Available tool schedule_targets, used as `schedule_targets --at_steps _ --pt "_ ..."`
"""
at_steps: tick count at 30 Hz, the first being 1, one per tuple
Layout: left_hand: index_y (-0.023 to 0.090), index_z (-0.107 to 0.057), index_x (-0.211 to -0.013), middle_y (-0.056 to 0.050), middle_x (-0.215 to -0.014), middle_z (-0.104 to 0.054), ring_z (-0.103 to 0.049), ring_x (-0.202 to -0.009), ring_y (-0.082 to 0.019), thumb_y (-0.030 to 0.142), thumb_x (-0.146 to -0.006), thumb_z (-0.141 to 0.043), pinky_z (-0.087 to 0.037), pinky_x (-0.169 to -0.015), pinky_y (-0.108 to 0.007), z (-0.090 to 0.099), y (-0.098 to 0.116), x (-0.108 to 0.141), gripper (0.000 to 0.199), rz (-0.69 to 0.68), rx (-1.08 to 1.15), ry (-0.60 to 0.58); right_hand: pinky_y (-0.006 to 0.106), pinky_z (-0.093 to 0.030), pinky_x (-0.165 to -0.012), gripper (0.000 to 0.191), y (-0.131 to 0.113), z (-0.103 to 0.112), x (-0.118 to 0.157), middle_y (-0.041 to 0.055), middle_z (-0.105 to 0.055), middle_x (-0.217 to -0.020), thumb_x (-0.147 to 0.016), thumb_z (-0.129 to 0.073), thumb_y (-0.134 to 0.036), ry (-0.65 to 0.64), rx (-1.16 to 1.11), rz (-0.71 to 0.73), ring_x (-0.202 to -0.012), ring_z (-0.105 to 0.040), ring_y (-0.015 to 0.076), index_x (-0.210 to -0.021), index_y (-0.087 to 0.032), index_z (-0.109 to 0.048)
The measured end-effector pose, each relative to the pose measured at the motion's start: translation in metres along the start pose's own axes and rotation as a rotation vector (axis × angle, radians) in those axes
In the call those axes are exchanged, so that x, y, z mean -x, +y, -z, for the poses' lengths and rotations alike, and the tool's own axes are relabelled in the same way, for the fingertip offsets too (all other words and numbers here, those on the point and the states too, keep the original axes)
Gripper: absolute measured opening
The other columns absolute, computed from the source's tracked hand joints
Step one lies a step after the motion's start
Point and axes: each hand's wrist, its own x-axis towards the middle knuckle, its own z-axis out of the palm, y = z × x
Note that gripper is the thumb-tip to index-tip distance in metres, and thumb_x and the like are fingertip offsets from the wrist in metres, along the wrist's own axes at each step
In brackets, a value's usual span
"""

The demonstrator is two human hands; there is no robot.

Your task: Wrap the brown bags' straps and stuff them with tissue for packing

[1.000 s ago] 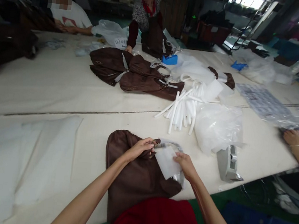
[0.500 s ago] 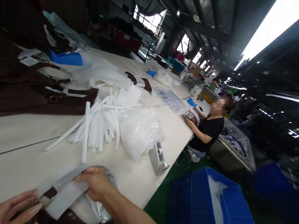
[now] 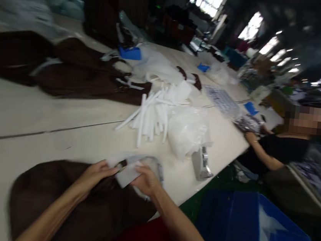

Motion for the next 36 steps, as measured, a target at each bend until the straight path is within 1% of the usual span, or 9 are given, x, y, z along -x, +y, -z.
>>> schedule_targets --at_steps 2,6,19,23,27,29,32,34,36 --pt "0.015 -0.072 -0.090 -0.009 -0.089 -0.077 -0.071 -0.086 -0.026 0.047 -0.050 -0.088 -0.056 -0.080 -0.034 0.008 -0.005 0.015 0.053 0.050 0.052 -0.012 0.036 -0.056 -0.071 0.041 0.003 0.004 0.007 0.0034 -0.071 -0.089 -0.053 -0.083 -0.032 0.046 0.021 -0.027 -0.086 -0.065 0.0241 -0.090 -0.021 -0.068" --pt "0.013 -0.069 -0.095 -0.008 -0.089 -0.077 -0.070 -0.089 -0.023 0.034 -0.049 -0.090 -0.052 -0.089 -0.035 0.011 -0.011 0.015 0.055 0.050 0.208 -0.081 0.035 -0.056 -0.068 0.044 0.005 0.009 0.002 0.0048 -0.070 -0.086 -0.052 -0.085 -0.032 0.131 0.205 -0.031 -0.078 -0.063 0.0212 -0.089 -0.019 -0.065" --pt "0.013 -0.073 -0.093 -0.005 -0.091 -0.075 -0.066 -0.088 -0.020 0.024 -0.059 -0.080 -0.048 -0.084 -0.029 0.009 -0.002 0.009 0.036 -0.005 0.215 -0.303 0.034 -0.057 -0.065 0.038 0.017 0.002 0.009 0.0052 -0.068 -0.092 -0.064 -0.075 -0.036 0.241 0.394 0.087 -0.078 -0.064 0.0218 -0.098 -0.022 -0.063" --pt "0.013 -0.070 -0.100 -0.005 -0.095 -0.074 -0.065 -0.092 -0.019 0.021 -0.061 -0.077 -0.047 -0.086 -0.028 0.005 0.003 0.010 0.040 -0.050 0.221 -0.384 0.034 -0.056 -0.058 0.040 -0.004 0.018 0.020 0.0062 -0.066 -0.079 -0.073 -0.068 -0.056 0.196 0.658 0.063 -0.073 -0.061 0.0226 -0.089 -0.019 -0.066" --pt "0.014 -0.066 -0.102 -0.004 -0.095 -0.074 -0.065 -0.088 -0.017 0.018 -0.062 -0.078 -0.048 -0.083 -0.027 0.002 0.000 0.011 0.042 -0.064 0.291 -0.406 0.039 -0.053 -0.082 0.044 -0.046 0.032 0.014 0.0062 -0.067 -0.079 -0.086 -0.052 -0.062 0.298 1.068 0.370 -0.082 -0.060 0.0233 -0.082 -0.021 -0.067" --pt "0.015 -0.064 -0.100 -0.003 -0.092 -0.073 -0.064 -0.086 -0.016 0.018 -0.063 -0.078 -0.048 -0.081 -0.026 0.002 -0.001 0.010 0.040 -0.081 0.304 -0.391 0.044 -0.046 -0.097 0.037 -0.067 0.030 -0.003 0.0066 -0.070 -0.095 -0.083 -0.060 -0.057 0.196 1.237 0.405 -0.098 -0.060 0.0257 -0.093 -0.023 -0.070" --pt "0.015 -0.062 -0.103 -0.004 -0.094 -0.072 -0.065 -0.086 -0.016 0.019 -0.064 -0.079 -0.048 -0.081 -0.027 0.004 -0.002 0.010 0.042 -0.071 0.294 -0.419 0.046 -0.037 -0.108 0.036 -0.091 0.020 -0.038 0.0076 -0.068 -0.112 -0.071 -0.074 -0.049 -0.016 1.366 0.327 -0.116 -0.055 0.0292 -0.097 -0.024 -0.073" --pt "0.015 -0.062 -0.105 -0.004 -0.094 -0.072 -0.065 -0.085 -0.016 0.019 -0.064 -0.078 -0.049 -0.079 -0.027 0.005 -0.001 0.011 0.044 -0.041 0.266 -0.441 0.044 -0.036 -0.109 0.037 -0.101 0.013 -0.057 0.0067 -0.068 -0.115 -0.070 -0.077 -0.046 -0.159 1.339 0.173 -0.119 -0.055 0.0285 -0.099 -0.024 -0.073" --pt "0.015 -0.062 -0.106 -0.003 -0.093 -0.072 -0.064 -0.084 -0.015 0.018 -0.064 -0.077 -0.048 -0.078 -0.026 0.005 0.001 0.012 0.044 -0.029 0.247 -0.433 0.041 -0.042 -0.102 0.041 -0.106 0.009 -0.069 0.0053 -0.070 -0.112 -0.071 -0.076 -0.046 -0.363 1.232 -0.102 -0.110 -0.060 0.0257 -0.104 -0.022 -0.072"
